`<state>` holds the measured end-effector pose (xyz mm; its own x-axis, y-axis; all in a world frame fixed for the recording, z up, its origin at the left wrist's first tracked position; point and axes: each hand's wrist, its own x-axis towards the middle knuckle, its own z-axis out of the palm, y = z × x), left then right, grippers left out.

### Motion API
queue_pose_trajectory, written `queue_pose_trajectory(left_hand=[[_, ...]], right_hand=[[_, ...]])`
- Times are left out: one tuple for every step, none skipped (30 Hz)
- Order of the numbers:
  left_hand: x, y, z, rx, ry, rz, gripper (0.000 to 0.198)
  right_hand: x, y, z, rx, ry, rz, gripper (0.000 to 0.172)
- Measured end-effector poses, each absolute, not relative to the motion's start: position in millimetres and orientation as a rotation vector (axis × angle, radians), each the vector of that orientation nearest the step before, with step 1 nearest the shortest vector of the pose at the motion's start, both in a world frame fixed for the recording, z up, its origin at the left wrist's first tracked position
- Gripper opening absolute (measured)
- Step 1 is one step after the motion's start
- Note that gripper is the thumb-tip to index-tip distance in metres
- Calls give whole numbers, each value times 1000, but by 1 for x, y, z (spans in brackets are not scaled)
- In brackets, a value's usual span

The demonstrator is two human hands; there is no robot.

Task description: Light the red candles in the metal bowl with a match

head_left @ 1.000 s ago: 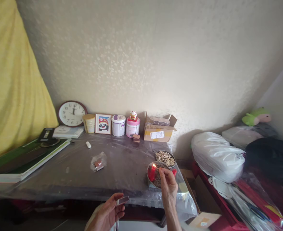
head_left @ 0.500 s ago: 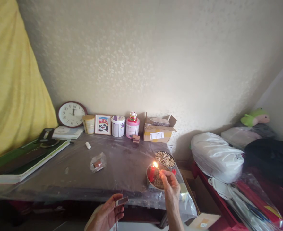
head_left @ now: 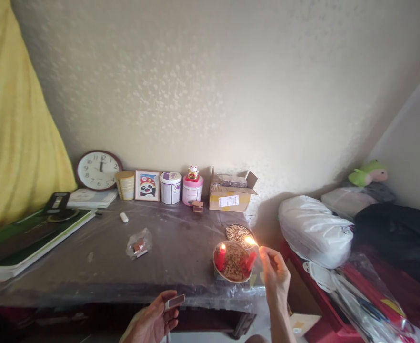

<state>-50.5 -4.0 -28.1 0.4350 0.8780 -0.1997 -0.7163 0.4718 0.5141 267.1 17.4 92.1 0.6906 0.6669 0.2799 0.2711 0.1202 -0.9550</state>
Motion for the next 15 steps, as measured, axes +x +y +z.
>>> queue_pose_trajectory(left_hand=[[-50, -4, -28, 381, 483, 1024, 30], [-50, -4, -29, 379, 492, 1025, 30], [-50, -3, -29, 374, 504, 1026, 31], [-49, -3, -29, 368, 518, 1024, 31], [-49, -3, -28, 364, 532, 1019, 32], [-49, -3, -28, 359, 545, 1016, 33], [-49, -3, -27, 357, 555, 1011, 34], [-48, -2, -27, 353, 563, 1006, 35], [-48, -2, -26, 351, 570, 1001, 35], [-48, -1, -25, 348, 576, 997, 36], [-48, -1, -24, 342, 581, 994, 36], [-47, 0, -23, 335, 586, 991, 37], [-47, 1, -22, 328, 591, 990, 37], [-47, 1, -21, 320, 597, 989, 38], [-47, 2, -21, 312, 604, 986, 38]], right_hand=[[278, 20, 90, -1501, -804, 333, 44], [288, 24, 87, -1535, -790, 331, 46], [297, 27, 84, -1565, -781, 331, 47], [304, 31, 79, -1597, -779, 329, 47], [310, 36, 75, -1629, -784, 327, 47], [315, 40, 69, -1658, -793, 325, 46], [318, 44, 64, -1685, -804, 320, 45], [320, 48, 59, -1711, -815, 314, 43], [321, 53, 54, -1736, -826, 304, 42], [322, 57, 50, -1760, -837, 294, 42], [322, 62, 46, -1784, -848, 283, 41], [322, 67, 42, -1806, -860, 273, 40], [322, 71, 38, -1827, -874, 266, 39], [322, 76, 35, -1844, -890, 260, 37], [322, 80, 32, -1859, -909, 255, 36]])
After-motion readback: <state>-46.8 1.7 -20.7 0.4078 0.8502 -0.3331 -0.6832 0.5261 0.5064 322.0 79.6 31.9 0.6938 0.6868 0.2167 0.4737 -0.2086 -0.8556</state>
